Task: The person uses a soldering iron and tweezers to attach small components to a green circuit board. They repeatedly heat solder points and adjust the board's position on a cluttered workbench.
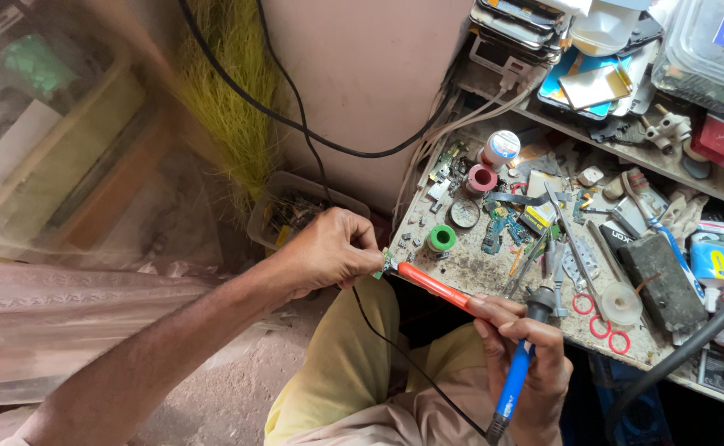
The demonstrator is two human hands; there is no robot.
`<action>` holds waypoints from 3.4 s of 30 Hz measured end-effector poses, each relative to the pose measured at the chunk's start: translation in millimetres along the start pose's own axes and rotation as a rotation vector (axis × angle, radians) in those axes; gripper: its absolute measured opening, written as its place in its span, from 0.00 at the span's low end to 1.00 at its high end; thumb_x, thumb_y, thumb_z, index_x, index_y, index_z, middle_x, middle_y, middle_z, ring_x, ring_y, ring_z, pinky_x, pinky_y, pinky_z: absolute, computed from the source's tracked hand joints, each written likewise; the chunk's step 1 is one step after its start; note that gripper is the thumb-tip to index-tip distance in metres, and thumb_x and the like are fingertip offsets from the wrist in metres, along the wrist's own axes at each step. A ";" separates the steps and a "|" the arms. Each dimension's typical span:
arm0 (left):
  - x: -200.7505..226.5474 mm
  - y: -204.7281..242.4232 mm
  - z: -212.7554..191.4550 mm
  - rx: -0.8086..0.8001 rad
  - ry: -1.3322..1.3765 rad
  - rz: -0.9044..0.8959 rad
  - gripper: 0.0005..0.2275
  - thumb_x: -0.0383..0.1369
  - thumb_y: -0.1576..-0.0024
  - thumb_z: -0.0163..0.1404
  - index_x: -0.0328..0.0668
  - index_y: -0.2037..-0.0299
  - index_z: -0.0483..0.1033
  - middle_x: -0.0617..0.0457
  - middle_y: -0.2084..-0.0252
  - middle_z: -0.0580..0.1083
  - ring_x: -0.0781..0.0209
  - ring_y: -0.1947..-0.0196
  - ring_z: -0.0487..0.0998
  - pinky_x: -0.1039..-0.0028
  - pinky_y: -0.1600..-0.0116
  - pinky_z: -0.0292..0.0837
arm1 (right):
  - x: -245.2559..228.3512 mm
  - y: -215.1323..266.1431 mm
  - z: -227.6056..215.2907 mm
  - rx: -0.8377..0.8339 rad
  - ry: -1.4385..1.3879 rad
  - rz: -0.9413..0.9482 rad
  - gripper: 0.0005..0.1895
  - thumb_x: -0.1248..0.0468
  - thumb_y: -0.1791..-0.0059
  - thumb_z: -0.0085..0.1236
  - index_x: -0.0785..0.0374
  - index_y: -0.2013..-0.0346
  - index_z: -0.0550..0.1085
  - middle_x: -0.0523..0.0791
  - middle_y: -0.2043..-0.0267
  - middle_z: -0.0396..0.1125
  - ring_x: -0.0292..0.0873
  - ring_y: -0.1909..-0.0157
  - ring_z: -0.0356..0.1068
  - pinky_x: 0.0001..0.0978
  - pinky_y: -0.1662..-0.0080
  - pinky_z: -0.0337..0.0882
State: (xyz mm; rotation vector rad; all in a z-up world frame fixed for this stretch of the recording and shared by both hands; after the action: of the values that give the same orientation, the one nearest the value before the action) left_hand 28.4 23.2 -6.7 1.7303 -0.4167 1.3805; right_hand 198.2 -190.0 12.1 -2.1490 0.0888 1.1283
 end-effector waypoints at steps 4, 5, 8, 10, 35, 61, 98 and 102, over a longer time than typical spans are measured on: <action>-0.4 -0.2 -0.3 0.021 -0.035 -0.008 0.07 0.26 0.52 0.58 0.36 0.79 0.73 0.57 0.82 0.71 0.71 0.85 0.70 0.78 0.80 0.69 | -5.3 -4.1 2.7 -0.024 0.009 -0.037 0.18 0.78 0.50 0.58 0.64 0.55 0.58 0.53 0.55 0.76 0.50 0.47 0.77 0.39 0.44 0.78; -0.5 -0.5 0.1 0.021 -0.025 -0.010 0.07 0.26 0.52 0.58 0.36 0.79 0.73 0.57 0.82 0.71 0.71 0.85 0.70 0.78 0.80 0.68 | -6.6 -5.1 3.5 -0.035 0.008 -0.043 0.18 0.78 0.50 0.57 0.64 0.55 0.58 0.53 0.55 0.76 0.50 0.47 0.78 0.39 0.44 0.77; -1.1 -1.0 0.3 0.017 0.005 -0.005 0.07 0.26 0.53 0.58 0.35 0.79 0.73 0.56 0.83 0.71 0.70 0.85 0.70 0.78 0.81 0.66 | -8.7 -8.9 5.3 -0.041 0.029 -0.060 0.18 0.78 0.50 0.58 0.64 0.55 0.58 0.53 0.55 0.76 0.50 0.48 0.78 0.39 0.45 0.78; -1.7 -0.9 0.2 0.006 0.026 0.009 0.07 0.25 0.53 0.58 0.35 0.79 0.73 0.56 0.83 0.71 0.70 0.85 0.70 0.78 0.81 0.66 | -9.5 -9.2 4.6 -0.031 0.045 -0.053 0.18 0.78 0.50 0.58 0.63 0.55 0.58 0.53 0.55 0.76 0.50 0.48 0.78 0.39 0.45 0.78; -2.0 -1.1 -0.4 0.007 -0.008 0.002 0.07 0.26 0.52 0.57 0.36 0.79 0.73 0.56 0.83 0.70 0.71 0.85 0.70 0.78 0.81 0.67 | -2.1 2.5 5.0 -0.053 0.054 -0.064 0.20 0.77 0.50 0.58 0.62 0.56 0.56 0.54 0.56 0.76 0.51 0.48 0.78 0.39 0.46 0.79; -3.8 -0.5 0.7 0.015 -0.032 -0.024 0.07 0.27 0.51 0.58 0.35 0.77 0.74 0.56 0.80 0.72 0.70 0.83 0.70 0.78 0.79 0.65 | 55.0 14.3 -76.8 0.512 0.331 0.059 0.14 0.71 0.35 0.53 0.65 0.49 0.55 0.62 0.43 0.71 0.46 0.55 0.76 0.31 0.55 0.78; -5.0 -0.5 1.2 0.020 -0.006 -0.044 0.06 0.25 0.51 0.58 0.35 0.76 0.74 0.55 0.79 0.72 0.70 0.83 0.70 0.78 0.79 0.66 | -16.1 3.1 7.3 0.227 0.248 -0.010 0.16 0.77 0.56 0.64 0.68 0.54 0.78 0.46 0.65 0.72 0.43 0.60 0.73 0.40 0.43 0.76; -5.0 -0.3 1.2 0.022 -0.001 -0.039 0.05 0.26 0.51 0.58 0.35 0.76 0.75 0.55 0.79 0.73 0.71 0.83 0.70 0.79 0.79 0.67 | -16.0 2.7 8.8 0.234 0.262 0.011 0.17 0.77 0.57 0.64 0.68 0.53 0.79 0.46 0.64 0.72 0.44 0.58 0.74 0.39 0.44 0.75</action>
State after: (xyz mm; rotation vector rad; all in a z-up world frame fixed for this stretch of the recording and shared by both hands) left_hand 27.6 21.2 -11.4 1.7475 -0.3675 1.3609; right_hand 181.2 -190.6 19.2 -2.0742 0.3346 0.7936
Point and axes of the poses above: each hand's wrist, its own y-axis away from the middle knuckle, its own z-axis out of the palm, x = y × z, the point moved 4 cm from there along -y, towards the middle knuckle
